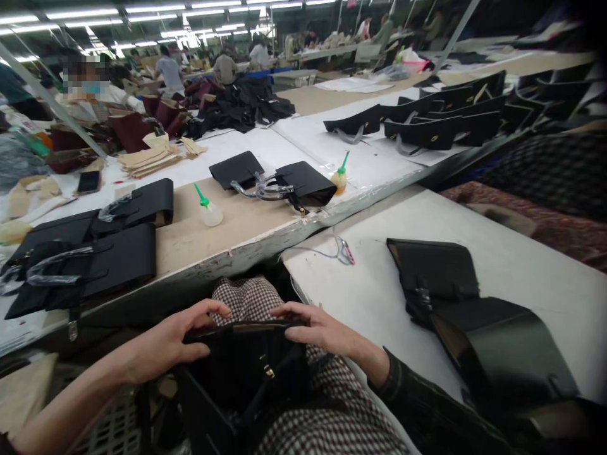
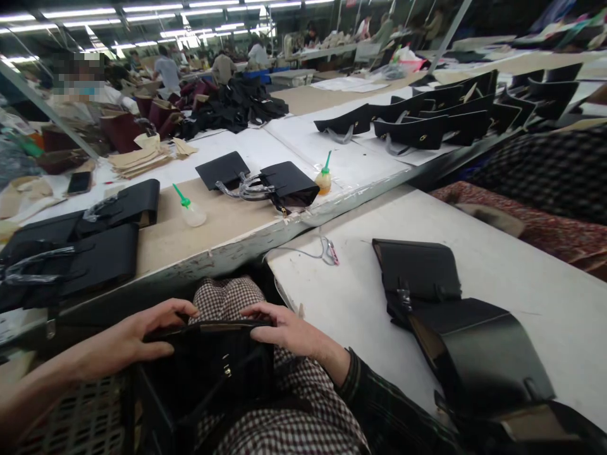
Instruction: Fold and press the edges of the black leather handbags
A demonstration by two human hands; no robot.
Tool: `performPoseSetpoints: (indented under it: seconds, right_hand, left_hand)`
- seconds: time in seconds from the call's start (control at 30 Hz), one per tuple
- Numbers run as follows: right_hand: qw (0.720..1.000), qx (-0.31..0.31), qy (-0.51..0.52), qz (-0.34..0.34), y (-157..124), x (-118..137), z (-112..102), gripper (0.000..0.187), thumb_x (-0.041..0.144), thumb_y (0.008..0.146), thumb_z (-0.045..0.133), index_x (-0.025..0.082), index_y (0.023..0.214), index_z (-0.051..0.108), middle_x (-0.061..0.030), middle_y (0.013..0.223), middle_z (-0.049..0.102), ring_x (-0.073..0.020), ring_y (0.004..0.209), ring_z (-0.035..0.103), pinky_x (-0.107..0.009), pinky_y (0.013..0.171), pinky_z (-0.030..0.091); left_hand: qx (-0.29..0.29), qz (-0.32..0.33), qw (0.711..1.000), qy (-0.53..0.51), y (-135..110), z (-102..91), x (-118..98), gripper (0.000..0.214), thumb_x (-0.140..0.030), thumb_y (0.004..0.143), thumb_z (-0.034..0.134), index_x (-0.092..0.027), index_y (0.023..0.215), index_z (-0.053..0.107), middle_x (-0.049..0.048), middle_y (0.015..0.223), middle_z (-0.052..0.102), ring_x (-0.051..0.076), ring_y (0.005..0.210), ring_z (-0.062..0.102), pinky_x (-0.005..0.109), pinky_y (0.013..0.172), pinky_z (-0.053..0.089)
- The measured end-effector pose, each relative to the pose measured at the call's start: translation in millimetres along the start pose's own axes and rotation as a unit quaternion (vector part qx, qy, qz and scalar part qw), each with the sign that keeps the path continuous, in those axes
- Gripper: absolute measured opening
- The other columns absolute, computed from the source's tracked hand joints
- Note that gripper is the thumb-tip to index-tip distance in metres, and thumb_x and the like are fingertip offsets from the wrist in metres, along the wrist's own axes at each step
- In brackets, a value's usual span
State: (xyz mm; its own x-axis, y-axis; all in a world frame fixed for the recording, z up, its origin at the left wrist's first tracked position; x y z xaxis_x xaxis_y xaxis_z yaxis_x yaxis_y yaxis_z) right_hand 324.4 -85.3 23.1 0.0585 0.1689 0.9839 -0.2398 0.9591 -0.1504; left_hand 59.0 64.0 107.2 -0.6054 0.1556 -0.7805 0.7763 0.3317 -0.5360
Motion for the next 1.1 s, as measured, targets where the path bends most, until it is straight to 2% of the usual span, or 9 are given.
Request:
performPoseSetpoints:
  seconds: [0.07, 0.17, 0.23, 0.43, 0.57, 0.67, 0.8, 1.0, 1.1]
  right_hand:
    - [1.000, -0.010, 0.001, -0.002, 1.1, -2.4, 3.6, 0.041, 0.028, 0.086, 0.064, 0.023, 0.126, 0.060, -0.0035, 0.118, 0.064, -0.0208, 0.107, 0.058, -0.035, 0.096, 0.044]
    - [1.000, -0.030, 0.002, -0.001, 2.5, -3.5, 4.8, 0.041, 0.031, 0.084, 0.067, 0.023, 0.125, 0.061, -0.0035, 0.117, 0.065, -0.0203, 0.107, 0.059, -0.034, 0.095, 0.045]
    - [0.999, -0.048, 0.000, 0.005, 3.8, -4.7, 4.7, 0.041, 0.033, 0.083, 0.069, 0.023, 0.122, 0.063, -0.0035, 0.115, 0.066, -0.0199, 0.105, 0.059, -0.033, 0.093, 0.046]
    - [0.995, -0.083, 0.030, 0.045, 6.5, -9.4, 7.9, 0.041, 0.035, 0.075, 0.077, 0.020, 0.112, 0.067, -0.0022, 0.097, 0.068, -0.0166, 0.088, 0.062, -0.029, 0.080, 0.050]
    - [0.991, -0.125, 0.032, 0.030, 4.1, -7.6, 9.8, 0.038, 0.032, 0.073, 0.079, 0.020, 0.105, 0.064, 0.0003, 0.093, 0.066, -0.0139, 0.082, 0.061, -0.026, 0.074, 0.049]
    - [0.990, -0.143, -0.016, 0.000, 1.6, -4.0, 8.6, 0.028, 0.031, 0.077, 0.076, 0.021, 0.099, 0.064, 0.0012, 0.090, 0.065, -0.0138, 0.083, 0.061, -0.026, 0.077, 0.050]
    - [0.981, -0.120, -0.138, -0.067, 0.6, 1.8, 4.9, 0.013, 0.028, 0.085, 0.070, 0.021, 0.095, 0.069, -0.0010, 0.095, 0.068, -0.0155, 0.091, 0.063, -0.029, 0.087, 0.048]
    - [0.951, -0.134, -0.258, -0.105, -0.2, 7.3, 3.5, 0.019, 0.025, 0.088, 0.066, 0.021, 0.107, 0.065, -0.0028, 0.103, 0.068, -0.0160, 0.096, 0.062, -0.029, 0.088, 0.048]
    - [0.948, -0.109, -0.273, -0.120, 0.9, 7.7, 4.5, 0.014, 0.025, 0.091, 0.062, 0.021, 0.104, 0.065, -0.0037, 0.105, 0.066, -0.0158, 0.099, 0.062, -0.029, 0.090, 0.048]
  left_hand:
    - [0.005, -0.002, 1.000, -0.007, 10.6, 2.7, 4.0, 0.041, -0.023, 0.082, 0.059, -0.027, 0.122, 0.051, -0.0010, 0.106, 0.066, 0.019, 0.097, 0.060, 0.029, 0.087, 0.045]
    - [-0.035, 0.037, 0.997, 0.053, 23.8, 2.6, 9.1, 0.016, -0.028, 0.083, 0.065, -0.024, 0.098, 0.060, -0.0016, 0.102, 0.066, 0.019, 0.098, 0.058, 0.028, 0.090, 0.042]
    - [-0.050, 0.072, 0.993, 0.081, 30.4, 2.8, 12.2, 0.010, -0.029, 0.084, 0.066, -0.022, 0.088, 0.061, -0.0011, 0.104, 0.065, 0.019, 0.100, 0.058, 0.028, 0.091, 0.041]
    - [-0.070, 0.084, 0.988, 0.111, 38.1, 7.5, 22.2, 0.012, -0.035, 0.087, 0.064, -0.023, 0.085, 0.065, -0.0001, 0.103, 0.066, 0.018, 0.097, 0.059, 0.025, 0.088, 0.041]
    - [-0.078, 0.085, 0.986, 0.121, 39.5, 6.1, 26.3, 0.021, -0.039, 0.088, 0.063, -0.022, 0.075, 0.068, 0.0010, 0.110, 0.064, 0.019, 0.103, 0.059, 0.025, 0.093, 0.039]
    - [-0.047, 0.080, 0.989, 0.111, 41.7, 3.2, 24.2, 0.022, -0.039, 0.087, 0.064, -0.023, 0.074, 0.070, 0.0009, 0.115, 0.062, 0.019, 0.106, 0.059, 0.025, 0.095, 0.038]
    - [-0.027, 0.076, 0.990, 0.113, 45.3, 1.5, 17.9, 0.022, -0.039, 0.086, 0.065, -0.023, 0.072, 0.070, 0.0009, 0.118, 0.061, 0.020, 0.107, 0.059, 0.025, 0.096, 0.037]
    - [-0.038, 0.071, 0.990, 0.118, 46.0, 2.0, 19.7, 0.022, -0.039, 0.087, 0.064, -0.023, 0.073, 0.069, 0.0001, 0.122, 0.060, 0.019, 0.107, 0.059, 0.025, 0.096, 0.037]
    - [-0.036, 0.069, 0.990, 0.117, 44.9, 2.0, 21.5, 0.022, -0.040, 0.087, 0.064, -0.023, 0.073, 0.069, 0.0003, 0.122, 0.060, 0.019, 0.108, 0.059, 0.025, 0.096, 0.036]
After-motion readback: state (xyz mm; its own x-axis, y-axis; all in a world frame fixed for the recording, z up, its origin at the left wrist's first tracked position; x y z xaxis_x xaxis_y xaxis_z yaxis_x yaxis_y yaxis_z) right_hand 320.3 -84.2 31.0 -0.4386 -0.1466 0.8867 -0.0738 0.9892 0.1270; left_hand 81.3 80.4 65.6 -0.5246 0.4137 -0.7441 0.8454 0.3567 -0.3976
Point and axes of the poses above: each hand's wrist, its own y-axis towards the middle knuckle, its own z-axis out of the palm, x = y × z, the point moved 1 cm from there along y, towards the middle knuckle
